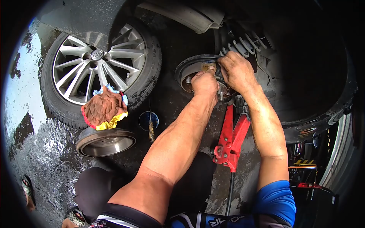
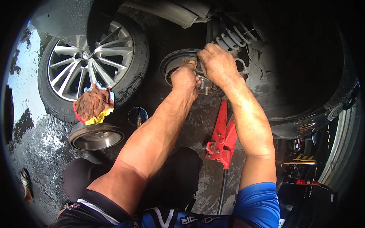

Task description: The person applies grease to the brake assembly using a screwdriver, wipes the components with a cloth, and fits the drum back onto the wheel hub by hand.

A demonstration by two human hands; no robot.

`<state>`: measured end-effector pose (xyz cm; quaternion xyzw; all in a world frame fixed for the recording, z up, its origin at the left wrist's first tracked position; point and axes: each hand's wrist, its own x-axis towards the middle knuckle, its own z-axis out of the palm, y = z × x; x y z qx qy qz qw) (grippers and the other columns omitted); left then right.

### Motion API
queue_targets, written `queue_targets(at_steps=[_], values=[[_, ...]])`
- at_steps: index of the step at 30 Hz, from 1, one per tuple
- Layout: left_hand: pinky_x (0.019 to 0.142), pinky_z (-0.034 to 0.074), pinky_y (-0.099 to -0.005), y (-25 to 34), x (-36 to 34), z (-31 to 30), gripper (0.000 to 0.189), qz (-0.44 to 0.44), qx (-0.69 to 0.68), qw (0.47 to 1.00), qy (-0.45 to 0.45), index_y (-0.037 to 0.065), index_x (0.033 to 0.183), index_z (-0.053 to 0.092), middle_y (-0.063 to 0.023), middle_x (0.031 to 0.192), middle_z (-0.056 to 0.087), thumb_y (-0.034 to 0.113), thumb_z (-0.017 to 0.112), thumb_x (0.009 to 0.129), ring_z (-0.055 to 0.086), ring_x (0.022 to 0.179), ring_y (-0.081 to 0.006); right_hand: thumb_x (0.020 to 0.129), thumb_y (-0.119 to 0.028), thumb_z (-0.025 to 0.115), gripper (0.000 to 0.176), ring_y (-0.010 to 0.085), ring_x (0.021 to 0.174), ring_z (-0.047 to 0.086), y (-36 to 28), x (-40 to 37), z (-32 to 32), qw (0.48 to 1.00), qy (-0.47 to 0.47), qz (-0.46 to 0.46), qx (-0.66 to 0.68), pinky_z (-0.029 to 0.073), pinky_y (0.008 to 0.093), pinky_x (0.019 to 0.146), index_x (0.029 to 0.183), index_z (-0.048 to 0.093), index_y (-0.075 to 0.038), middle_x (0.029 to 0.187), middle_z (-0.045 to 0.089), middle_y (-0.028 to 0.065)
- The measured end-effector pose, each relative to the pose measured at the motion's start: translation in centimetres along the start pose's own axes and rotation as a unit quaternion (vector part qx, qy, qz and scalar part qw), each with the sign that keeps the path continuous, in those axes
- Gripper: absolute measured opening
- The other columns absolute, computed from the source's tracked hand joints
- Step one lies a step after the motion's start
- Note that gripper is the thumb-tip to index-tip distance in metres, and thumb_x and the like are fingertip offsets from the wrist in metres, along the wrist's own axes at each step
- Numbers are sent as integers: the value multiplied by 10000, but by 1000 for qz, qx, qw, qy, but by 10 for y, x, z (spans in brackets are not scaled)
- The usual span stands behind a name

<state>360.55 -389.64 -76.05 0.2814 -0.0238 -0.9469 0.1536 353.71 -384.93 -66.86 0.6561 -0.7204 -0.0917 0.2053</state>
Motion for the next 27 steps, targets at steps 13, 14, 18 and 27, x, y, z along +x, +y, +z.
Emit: queue_targets(at_steps=[13,14,18,27], values=[[389,362,-259,0,1,0,185,1,-8,1000,1,72,760,528,-14,602,475,137,607,914,429,433,-114,696,-59,695,182,285,823,606,6,-6,-6,1000,5,11,5,528,388,687,868,636,-45,843,567,95],[389,362,-259,0,1,0,185,0,-8,1000,1,72,760,528,-14,602,475,137,607,914,429,433,-114,698,-57,694,185,289,822,604,6,-8,-4,1000,4,17,5,528,391,690,873,636,-44,844,568,96],[387,361,-258,1,1,0,189,3,-11,1000,2,72,754,524,-17,605,482,131,611,911,430,431,-113,703,-52,693,185,296,820,601,8,-12,-6,1000,-11,23,1,525,398,696,880,639,-43,847,568,98],[401,363,-262,2,1,0,199,-1,-1,1000,2,76,754,526,-5,595,470,146,622,913,418,437,-110,705,-43,683,168,300,818,598,15,-17,-4,999,6,44,31,517,395,695,867,635,-38,814,561,100]])
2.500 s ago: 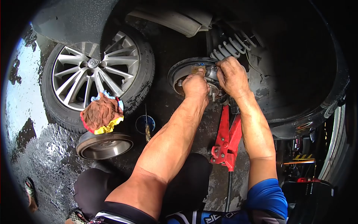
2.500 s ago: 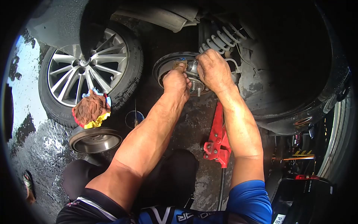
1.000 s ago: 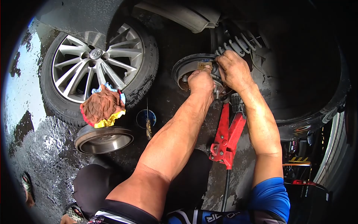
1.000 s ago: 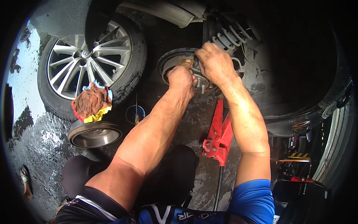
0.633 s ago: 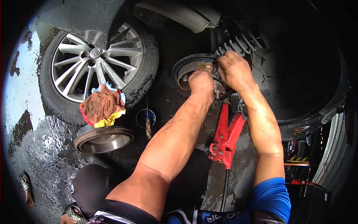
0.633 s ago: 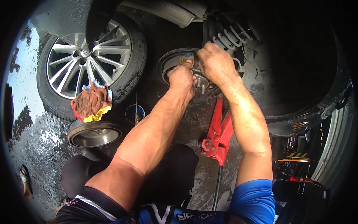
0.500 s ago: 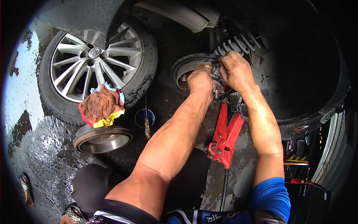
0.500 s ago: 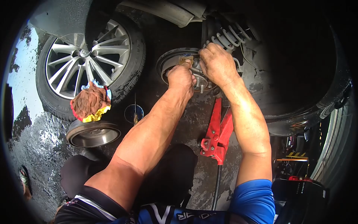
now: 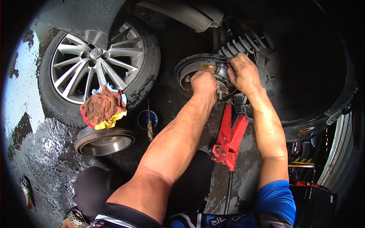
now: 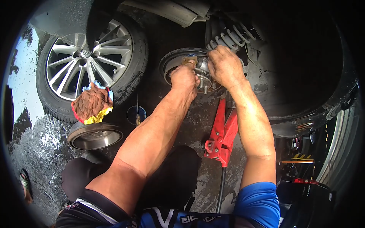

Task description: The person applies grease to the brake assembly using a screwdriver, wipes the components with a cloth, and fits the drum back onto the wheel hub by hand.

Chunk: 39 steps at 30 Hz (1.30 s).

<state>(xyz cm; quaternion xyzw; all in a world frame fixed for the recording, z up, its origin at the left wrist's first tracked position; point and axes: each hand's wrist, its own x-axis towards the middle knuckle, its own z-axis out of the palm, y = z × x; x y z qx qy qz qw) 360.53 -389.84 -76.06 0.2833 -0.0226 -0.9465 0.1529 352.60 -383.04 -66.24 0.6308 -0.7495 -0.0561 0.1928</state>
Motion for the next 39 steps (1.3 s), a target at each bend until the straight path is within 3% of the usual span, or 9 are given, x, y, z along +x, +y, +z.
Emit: queue_targets(at_steps=[15,25,39], values=[[406,369,-257,-1,1,-1,195,2,2,1000,-5,78,759,523,1,593,459,144,627,910,417,441,-108,710,-40,680,163,306,806,598,-14,9,8,999,18,-35,28,516,399,702,867,635,-39,821,571,101],[402,363,-263,-1,2,-1,187,1,5,1000,-5,72,766,520,-2,590,455,135,625,908,420,438,-112,714,-26,679,166,310,770,590,-12,8,1,1000,17,-12,19,502,393,676,875,642,-25,800,555,108],[400,369,-261,-1,1,-1,184,0,7,1000,-7,74,777,520,-4,593,455,144,630,907,423,435,-112,698,-42,676,166,294,827,604,-18,19,8,999,-17,-40,-3,525,395,740,860,640,-37,829,576,96]])
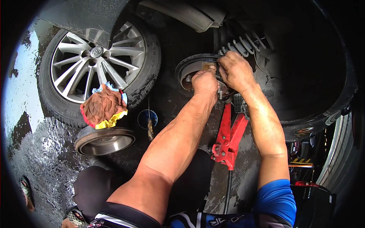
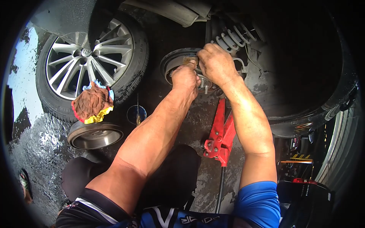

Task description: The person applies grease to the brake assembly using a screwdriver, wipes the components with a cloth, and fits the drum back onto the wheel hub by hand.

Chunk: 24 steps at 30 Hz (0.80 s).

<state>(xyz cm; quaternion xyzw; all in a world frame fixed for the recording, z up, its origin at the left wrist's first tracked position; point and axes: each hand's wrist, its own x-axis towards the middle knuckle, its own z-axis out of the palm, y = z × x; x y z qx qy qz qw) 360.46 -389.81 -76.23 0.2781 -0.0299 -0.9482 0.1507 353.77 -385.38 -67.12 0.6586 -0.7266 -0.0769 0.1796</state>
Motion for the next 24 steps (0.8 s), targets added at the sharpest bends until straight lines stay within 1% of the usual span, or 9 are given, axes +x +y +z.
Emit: queue_targets(at_steps=[3,10,15,19,21,24], values=[[401,372,-258,1,0,-1,179,-2,4,1000,5,73,779,527,-4,599,459,143,629,907,426,436,-111,701,-45,677,164,294,827,604,1,1,-6,1000,-10,1,-25,524,397,741,860,640,-36,831,576,96],[403,375,-255,0,0,-1,185,-2,-3,1000,-2,74,763,534,-2,607,470,139,626,909,423,436,-109,703,-57,683,166,295,826,604,6,-1,-11,1000,-6,0,-9,521,391,720,862,640,-39,834,576,95],[406,376,-252,-1,1,-2,186,-6,-6,1000,-8,74,766,533,2,602,467,143,625,912,418,438,-107,706,-55,685,169,296,816,606,4,-11,-6,1000,26,10,1,522,393,696,869,641,-40,830,575,96],[405,375,-249,0,0,-3,188,-6,-4,1000,-7,74,769,534,4,600,466,150,623,917,418,441,-103,708,-54,686,159,297,797,608,5,-17,-6,999,15,23,-19,523,392,682,861,643,-42,816,572,96],[405,375,-248,0,1,-2,186,-5,-4,1000,-8,75,772,533,4,602,467,149,621,918,420,443,-102,711,-50,686,154,297,787,609,7,-20,-8,998,31,49,0,522,393,676,858,641,-41,807,568,97],[405,373,-246,-1,1,-2,182,-5,-3,1000,-7,75,775,533,3,606,469,147,619,919,421,446,-100,713,-48,684,149,298,785,610,7,-19,-6,998,38,40,4,523,393,680,855,639,-40,791,566,96]])
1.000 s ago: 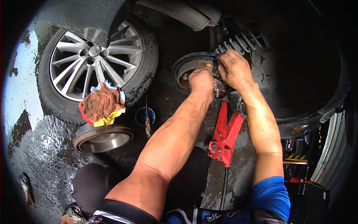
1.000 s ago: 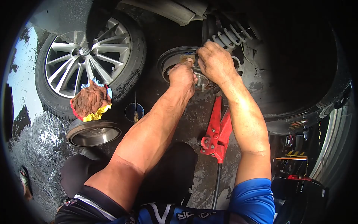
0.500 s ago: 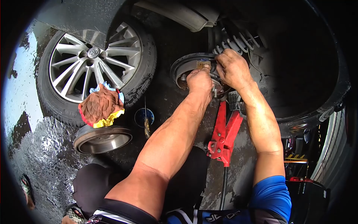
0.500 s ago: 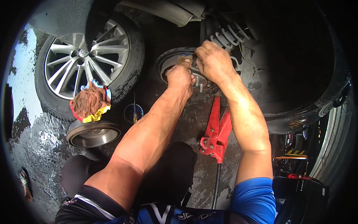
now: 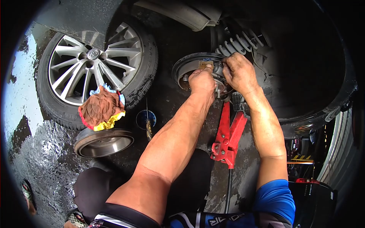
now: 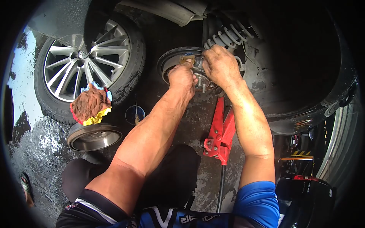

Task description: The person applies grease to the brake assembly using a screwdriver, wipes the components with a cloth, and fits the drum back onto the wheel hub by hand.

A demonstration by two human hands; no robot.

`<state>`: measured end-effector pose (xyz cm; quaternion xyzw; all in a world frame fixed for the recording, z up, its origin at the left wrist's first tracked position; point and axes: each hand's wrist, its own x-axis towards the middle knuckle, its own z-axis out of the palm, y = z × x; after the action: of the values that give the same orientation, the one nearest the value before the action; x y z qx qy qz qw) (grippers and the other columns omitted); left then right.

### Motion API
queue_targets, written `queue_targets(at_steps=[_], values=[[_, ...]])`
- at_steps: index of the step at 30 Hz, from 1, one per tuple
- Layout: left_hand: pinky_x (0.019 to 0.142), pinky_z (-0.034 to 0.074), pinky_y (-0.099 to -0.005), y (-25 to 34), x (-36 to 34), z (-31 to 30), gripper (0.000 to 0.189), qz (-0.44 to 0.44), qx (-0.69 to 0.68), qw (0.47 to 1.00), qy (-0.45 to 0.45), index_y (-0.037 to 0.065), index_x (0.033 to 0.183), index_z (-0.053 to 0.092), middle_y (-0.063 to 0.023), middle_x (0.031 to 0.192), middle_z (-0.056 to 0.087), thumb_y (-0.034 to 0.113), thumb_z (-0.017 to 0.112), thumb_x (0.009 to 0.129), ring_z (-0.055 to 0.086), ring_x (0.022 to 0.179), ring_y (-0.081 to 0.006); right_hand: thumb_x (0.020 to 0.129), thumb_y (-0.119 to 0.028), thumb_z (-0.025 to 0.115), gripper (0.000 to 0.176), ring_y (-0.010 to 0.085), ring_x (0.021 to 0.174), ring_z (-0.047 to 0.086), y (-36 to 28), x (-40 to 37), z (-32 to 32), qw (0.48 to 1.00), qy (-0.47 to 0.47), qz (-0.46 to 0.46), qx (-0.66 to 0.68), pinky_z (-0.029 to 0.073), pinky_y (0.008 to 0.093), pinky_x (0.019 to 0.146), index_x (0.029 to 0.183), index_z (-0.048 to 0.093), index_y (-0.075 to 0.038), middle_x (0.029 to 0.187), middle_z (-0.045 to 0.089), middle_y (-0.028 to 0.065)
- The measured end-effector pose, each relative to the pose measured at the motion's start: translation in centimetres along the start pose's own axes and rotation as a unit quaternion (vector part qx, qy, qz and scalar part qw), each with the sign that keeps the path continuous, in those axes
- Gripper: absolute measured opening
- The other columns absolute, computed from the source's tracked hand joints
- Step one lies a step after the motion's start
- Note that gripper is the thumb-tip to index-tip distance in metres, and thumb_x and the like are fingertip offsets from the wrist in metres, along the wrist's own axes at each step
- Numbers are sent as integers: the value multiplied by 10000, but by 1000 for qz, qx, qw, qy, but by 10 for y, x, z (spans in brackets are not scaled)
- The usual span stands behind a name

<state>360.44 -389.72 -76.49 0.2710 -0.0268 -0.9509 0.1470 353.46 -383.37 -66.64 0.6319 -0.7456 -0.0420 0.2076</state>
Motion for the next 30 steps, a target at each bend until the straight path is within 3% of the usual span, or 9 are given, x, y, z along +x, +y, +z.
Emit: queue_targets(at_steps=[22,30], values=[[404,367,-252,3,-2,1,183,-2,9,1000,6,74,776,535,5,593,455,151,627,915,413,438,-105,739,-64,662,116,308,787,615,2,-2,2,999,-6,33,11,519,411,685,850,640,-42,805,583,108],[397,365,-258,2,-2,1,183,0,6,1000,5,77,774,531,6,583,452,144,624,916,416,431,-107,732,-77,670,130,318,794,607,1,1,10,1000,-9,7,8,514,414,690,852,633,-43,804,576,114]])
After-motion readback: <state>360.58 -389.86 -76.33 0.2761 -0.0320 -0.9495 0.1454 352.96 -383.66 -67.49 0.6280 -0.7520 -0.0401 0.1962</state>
